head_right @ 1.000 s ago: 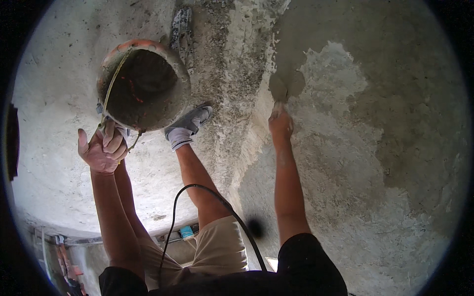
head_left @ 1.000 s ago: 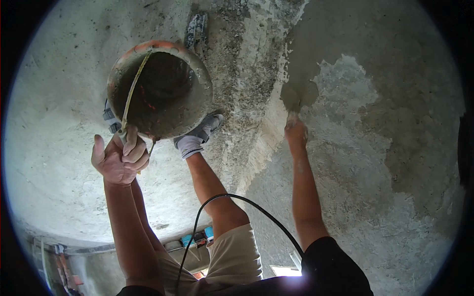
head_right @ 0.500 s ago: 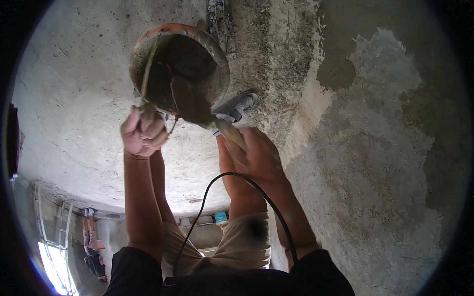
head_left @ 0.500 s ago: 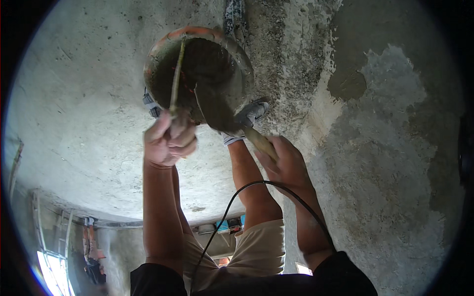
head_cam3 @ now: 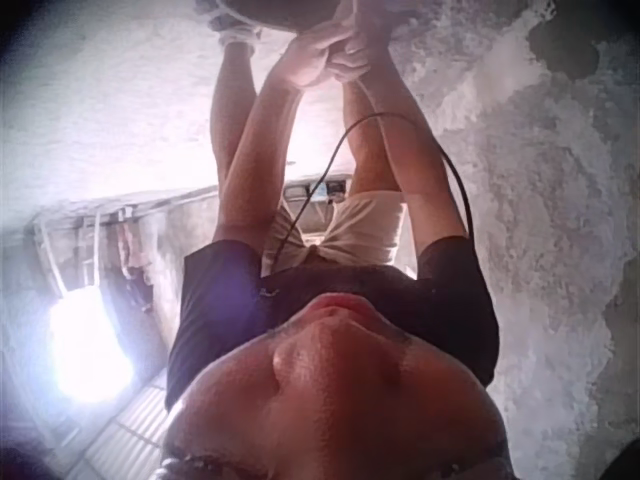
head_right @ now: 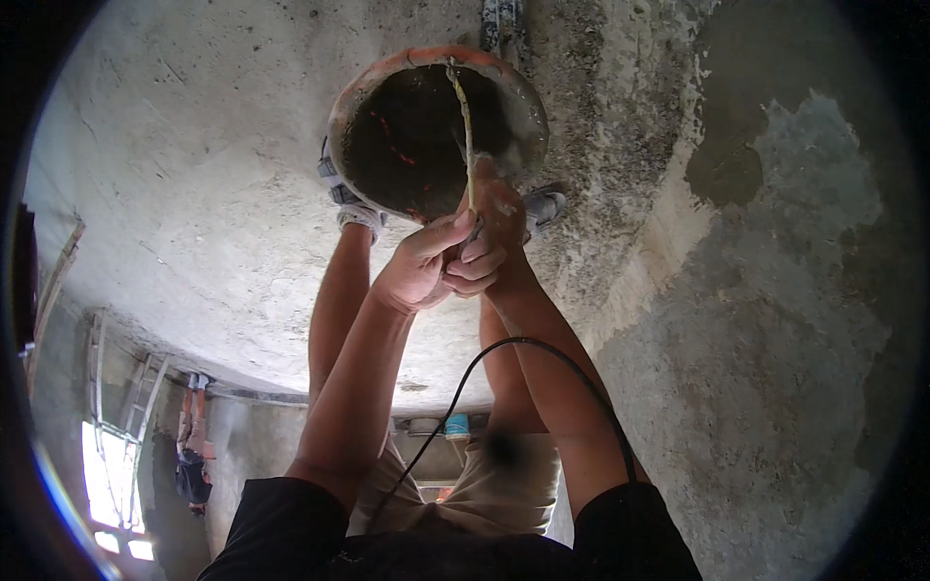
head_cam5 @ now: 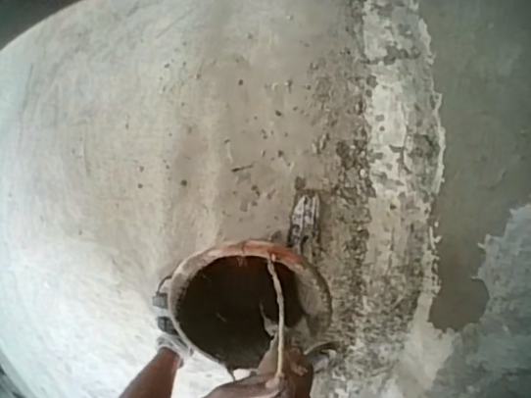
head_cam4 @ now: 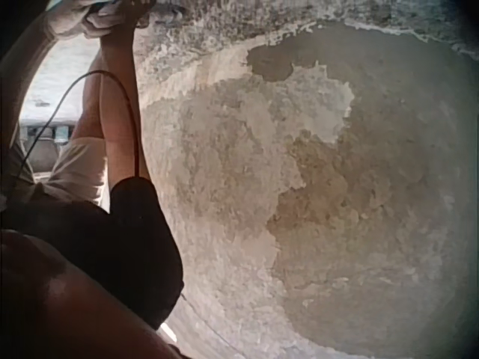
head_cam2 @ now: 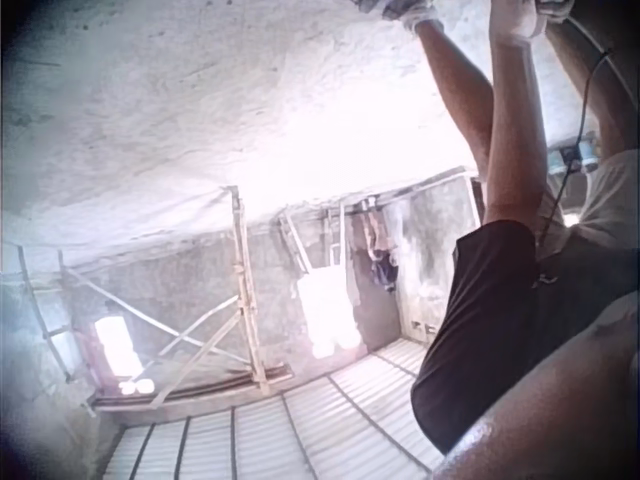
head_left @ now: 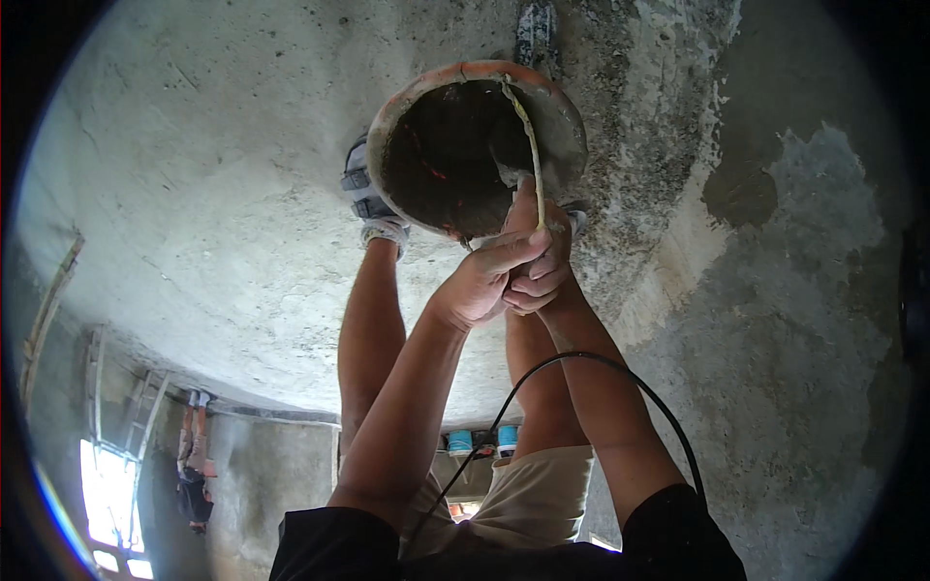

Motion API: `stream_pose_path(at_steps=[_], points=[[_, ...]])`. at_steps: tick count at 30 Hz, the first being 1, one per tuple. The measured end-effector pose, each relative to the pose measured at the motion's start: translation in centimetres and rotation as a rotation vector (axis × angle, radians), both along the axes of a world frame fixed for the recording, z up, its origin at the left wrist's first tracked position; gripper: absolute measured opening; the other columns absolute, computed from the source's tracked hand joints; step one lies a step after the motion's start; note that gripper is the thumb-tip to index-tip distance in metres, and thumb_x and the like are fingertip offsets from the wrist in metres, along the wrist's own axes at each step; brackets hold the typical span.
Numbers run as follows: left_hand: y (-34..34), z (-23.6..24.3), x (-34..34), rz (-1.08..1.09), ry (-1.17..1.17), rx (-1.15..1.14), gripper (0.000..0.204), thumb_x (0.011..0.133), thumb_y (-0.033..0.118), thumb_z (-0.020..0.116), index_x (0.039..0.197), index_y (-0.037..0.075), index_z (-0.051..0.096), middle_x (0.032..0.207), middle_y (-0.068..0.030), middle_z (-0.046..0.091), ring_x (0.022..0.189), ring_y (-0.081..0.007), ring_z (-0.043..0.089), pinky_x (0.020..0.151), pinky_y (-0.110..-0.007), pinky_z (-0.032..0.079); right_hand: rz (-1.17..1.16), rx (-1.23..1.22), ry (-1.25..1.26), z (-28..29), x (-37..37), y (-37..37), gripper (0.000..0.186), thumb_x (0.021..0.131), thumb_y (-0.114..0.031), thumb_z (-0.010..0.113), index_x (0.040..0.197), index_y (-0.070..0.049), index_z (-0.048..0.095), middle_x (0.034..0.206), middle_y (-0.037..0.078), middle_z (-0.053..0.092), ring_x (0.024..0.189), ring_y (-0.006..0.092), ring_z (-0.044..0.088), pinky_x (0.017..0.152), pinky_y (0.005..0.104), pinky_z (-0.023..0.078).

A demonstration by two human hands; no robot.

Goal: The person applies plaster or cement from a bucket onto a concrete wall using a trowel, then smooths the material on the wall with the same tool.

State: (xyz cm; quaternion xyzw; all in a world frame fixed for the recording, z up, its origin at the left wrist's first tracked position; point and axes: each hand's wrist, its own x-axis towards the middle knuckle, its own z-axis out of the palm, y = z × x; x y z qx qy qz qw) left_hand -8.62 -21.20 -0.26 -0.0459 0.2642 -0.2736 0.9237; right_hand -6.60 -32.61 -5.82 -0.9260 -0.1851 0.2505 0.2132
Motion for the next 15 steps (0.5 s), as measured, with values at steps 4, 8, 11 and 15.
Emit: stream_pose_path(at_steps=[4,8,11,15], points=[[0.6,-0.3,0.1,0.015,0.013,-0.037,0.04,0.099,0.04,0.04,0.071,0.012,0.038,0.058,0.0036,0.031,0.048,-0.0054,0.023,0.042,-0.02,0.017,-0.049,0.045,-0.052,-0.1,-0.4,1.2,0.012,0.089,-0.017,0.046,0.087,-0.005,0.05,0.069,0.014,0.053,0.061,0.0256,0.058,0.054,0.0322,0.044],[0.6,-0.4,0.4,0.0,-0.003,-0.037,0.039,0.099,0.039,0.04,0.072,0.011,0.039,0.058,0.0033,0.031,0.048,-0.0057,0.023,0.041,-0.021,0.016,-0.157,-0.008,0.399,0.4,-1.0,1.9,0.031,0.086,-0.038,0.046,0.09,-0.007,0.049,0.079,0.007,0.048,0.074,0.0196,0.054,0.066,0.0303,0.043],[1.0,-0.5,0.7,-0.073,-0.002,-0.039,0.038,0.099,0.037,0.04,0.073,0.01,0.039,0.058,0.0031,0.031,0.047,-0.0057,0.024,0.041,-0.021,0.017,-0.146,0.148,0.345,0.1,-2.1,2.7,0.033,0.084,-0.038,0.048,0.086,-0.006,0.046,0.077,0.011,0.049,0.072,0.0255,0.055,0.064,0.0332,0.045],[2.3,-0.6,0.6,0.001,0.034,-0.059,0.04,0.099,0.04,0.038,0.077,0.008,0.044,0.057,0.0033,0.033,0.046,-0.0057,0.026,0.043,-0.021,0.02,-0.336,0.163,0.273,-1.3,-2.9,2.8,0.015,0.089,-0.022,0.05,0.092,-0.007,0.05,0.07,0.005,0.051,0.061,0.0163,0.054,0.053,0.0268,0.042]])
